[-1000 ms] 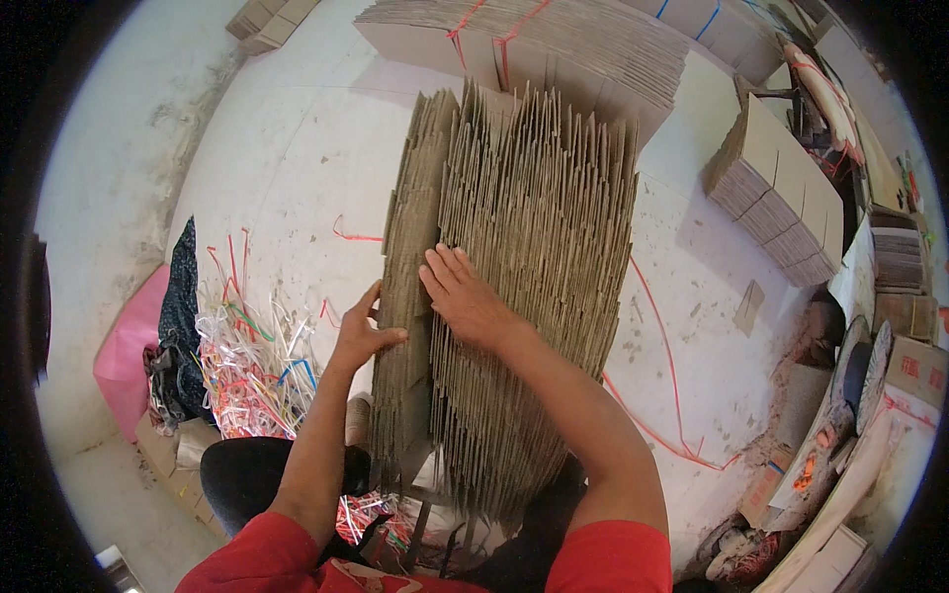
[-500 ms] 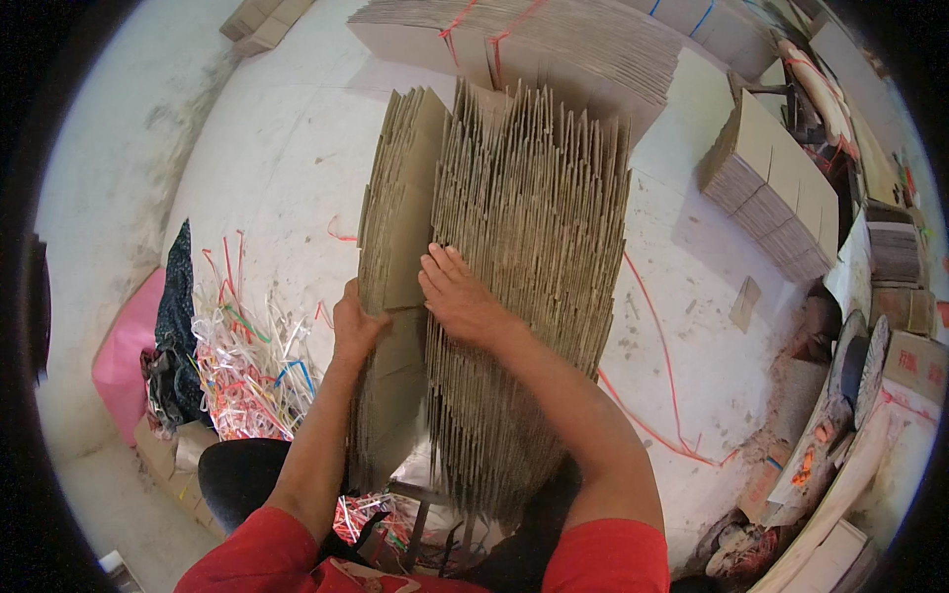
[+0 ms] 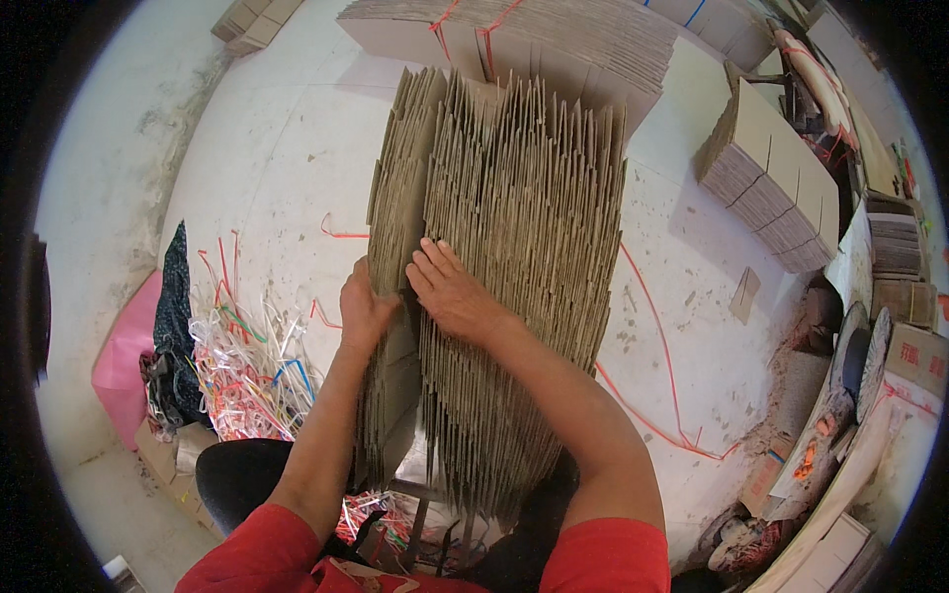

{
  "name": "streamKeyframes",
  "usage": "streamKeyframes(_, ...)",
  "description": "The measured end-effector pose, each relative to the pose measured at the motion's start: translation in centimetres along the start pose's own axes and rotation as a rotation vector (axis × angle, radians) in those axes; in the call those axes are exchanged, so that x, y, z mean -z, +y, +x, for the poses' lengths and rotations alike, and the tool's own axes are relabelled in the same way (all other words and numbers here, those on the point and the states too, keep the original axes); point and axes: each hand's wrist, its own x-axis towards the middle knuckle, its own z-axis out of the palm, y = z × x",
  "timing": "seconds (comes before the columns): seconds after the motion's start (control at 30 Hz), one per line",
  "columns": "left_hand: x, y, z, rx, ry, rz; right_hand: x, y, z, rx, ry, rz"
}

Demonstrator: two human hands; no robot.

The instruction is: The person sits on the floor and ties a stack of flat cardboard pieces with a red plastic strap. They then retrieve scissors, cut the strap, and move the bundle aside. The person repeats the process with another stack of cardboard.

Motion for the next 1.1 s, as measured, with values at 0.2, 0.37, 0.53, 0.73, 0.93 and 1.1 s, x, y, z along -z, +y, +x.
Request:
streamKeyframes(0.2, -0.4, 1.2, 1.0, 0.075, -0.131, 0.046, -0.1, -0.1, 0.2, -0.012, -0.001, 0.052)
streamKeyframes(0.37, 0.4, 2.0, 1.2, 0.12, -0.285, 0.084, -0.1, 0.4, 0.1, -0.053, -0.01, 0.134)
streamKeyframes(0.53, 0.7, 2.5, 0.2, 0.059, -0.255, 0.094, 1.7, 0.0, 1.1, -0.071, -0.035, 0.319)
streamKeyframes(0.73, 1.0, 1.1, 0.8, 0.074, -0.311, 0.034, 3.9, -0.8, 0.3, -0.066, -0.071, -0.036)
streamKeyframes(0.93, 1.3, -1.0, 1.0, -0.01, -0.256, -0.133, 3.4, 0.0, -1.8, -0.078, -0.19, -0.107)
streamKeyframes(1.1, 1.3, -0.9, 0.9, 0.002, -0.24, -0.127, 3.4, 0.1, -1.8, -0.065, -0.18, -0.098)
